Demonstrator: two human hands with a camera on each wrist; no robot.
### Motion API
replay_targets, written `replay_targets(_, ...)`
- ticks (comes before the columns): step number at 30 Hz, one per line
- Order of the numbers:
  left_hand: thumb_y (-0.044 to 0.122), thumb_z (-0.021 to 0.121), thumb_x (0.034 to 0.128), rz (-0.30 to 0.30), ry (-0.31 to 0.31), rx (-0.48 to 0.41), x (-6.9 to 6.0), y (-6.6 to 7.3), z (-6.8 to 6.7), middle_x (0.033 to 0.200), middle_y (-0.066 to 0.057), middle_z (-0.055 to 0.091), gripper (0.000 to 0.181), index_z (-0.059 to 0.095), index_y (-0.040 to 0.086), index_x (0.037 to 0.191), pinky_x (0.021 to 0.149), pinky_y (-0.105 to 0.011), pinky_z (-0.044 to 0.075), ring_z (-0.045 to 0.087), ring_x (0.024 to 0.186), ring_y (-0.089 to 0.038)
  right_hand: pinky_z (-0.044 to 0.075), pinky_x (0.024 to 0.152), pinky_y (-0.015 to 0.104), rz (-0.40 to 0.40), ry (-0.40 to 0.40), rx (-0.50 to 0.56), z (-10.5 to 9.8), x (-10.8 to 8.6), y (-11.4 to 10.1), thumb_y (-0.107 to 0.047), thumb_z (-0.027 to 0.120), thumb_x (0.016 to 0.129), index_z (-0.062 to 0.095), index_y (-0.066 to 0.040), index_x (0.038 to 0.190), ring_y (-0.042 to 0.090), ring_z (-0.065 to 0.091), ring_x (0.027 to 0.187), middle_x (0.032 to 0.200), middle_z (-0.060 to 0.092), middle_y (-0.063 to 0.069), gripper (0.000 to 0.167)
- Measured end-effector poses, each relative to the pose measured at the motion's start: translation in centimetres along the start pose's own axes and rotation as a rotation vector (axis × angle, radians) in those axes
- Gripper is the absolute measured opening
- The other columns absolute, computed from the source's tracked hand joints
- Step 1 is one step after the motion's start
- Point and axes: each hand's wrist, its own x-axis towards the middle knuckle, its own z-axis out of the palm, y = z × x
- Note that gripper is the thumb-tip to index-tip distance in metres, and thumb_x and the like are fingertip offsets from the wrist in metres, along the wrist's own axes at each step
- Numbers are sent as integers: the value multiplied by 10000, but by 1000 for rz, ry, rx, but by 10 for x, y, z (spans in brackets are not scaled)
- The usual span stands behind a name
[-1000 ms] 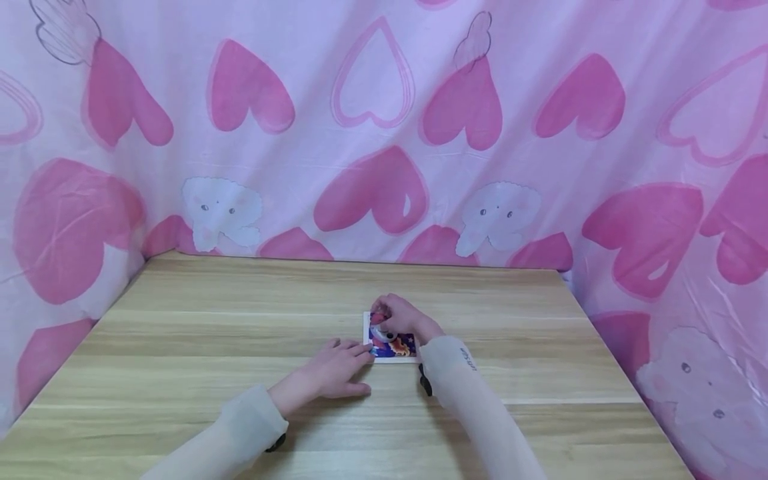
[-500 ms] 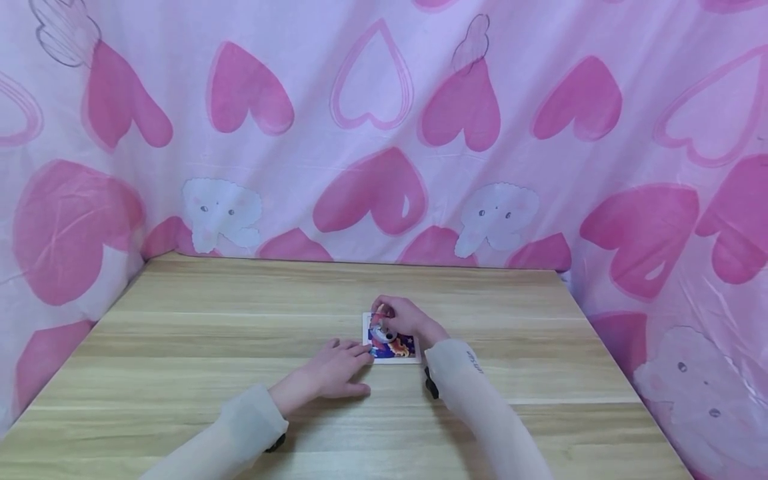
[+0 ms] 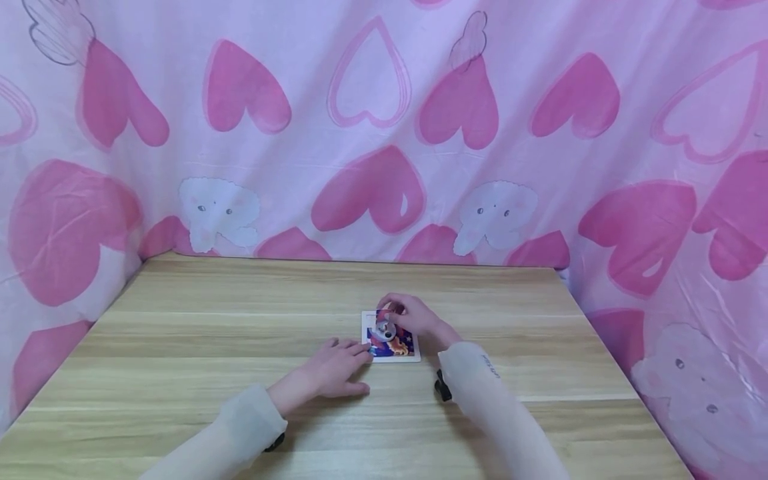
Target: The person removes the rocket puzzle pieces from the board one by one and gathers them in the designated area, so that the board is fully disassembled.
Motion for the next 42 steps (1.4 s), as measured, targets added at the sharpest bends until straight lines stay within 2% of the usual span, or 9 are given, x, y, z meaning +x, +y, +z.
replay_targets(6, 509, 529, 805, -10, -11, -12, 0, -1, 0, 1329, -86, 400, 595, 483, 120, 1253, 939, -541, 255, 351, 1198, -299, 442, 658, 285, 21, 16, 4, -9, -12, 8, -99, 550, 864, 605, -155, 998, 142, 512, 756, 819, 561, -26, 155)
replay_targets(16, 506, 529, 810, -22, -17, -25, -1, 0, 0, 1329, -80, 403, 589, 484, 125, 1258, 936, -521, 274, 350, 1200, -293, 436, 671, 309, 127, 24, 41, -20, -34, 24, -74, 550, 845, 608, -138, 1008, 169, 495, 793, 881, 553, -11, 185)
replay_targets(23, 503, 529, 811, -21, -17, -22, -1, 0, -1, 1336, -80, 393, 595, 476, 122, 1264, 930, -522, 284, 344, 1204, -297, 449, 616, 332, 137, 49, 122, -28, -42, 35, -30, 518, 854, 603, -83, 1008, 202, 496, 744, 857, 576, 36, 184)
replay_targets(28, 503, 526, 814, -21, -21, -20, 0, 1, -2, 1339, -82, 389, 594, 475, 120, 1265, 929, -525, 283, 341, 1206, -297, 437, 631, 322, 206, 84, 172, -29, -42, 43, -36, 521, 849, 599, -77, 1006, 207, 493, 760, 874, 569, 48, 181)
replay_targets(35, 499, 529, 814, -22, -29, -22, 0, 2, -2, 1337, -84, 392, 590, 476, 122, 1264, 931, -516, 285, 339, 1207, -297, 440, 595, 303, 289, 126, 133, -30, -41, 50, -41, 533, 845, 614, -91, 979, 200, 485, 721, 828, 557, 54, 164)
replay_targets(42, 493, 530, 817, -25, -31, -29, 0, 2, -2, 1338, -82, 391, 583, 477, 122, 1263, 933, -513, 284, 338, 1209, -295, 406, 668, 318, 323, 143, 62, -31, -37, 49, -55, 559, 829, 639, -103, 926, 187, 482, 743, 810, 557, 29, 134)
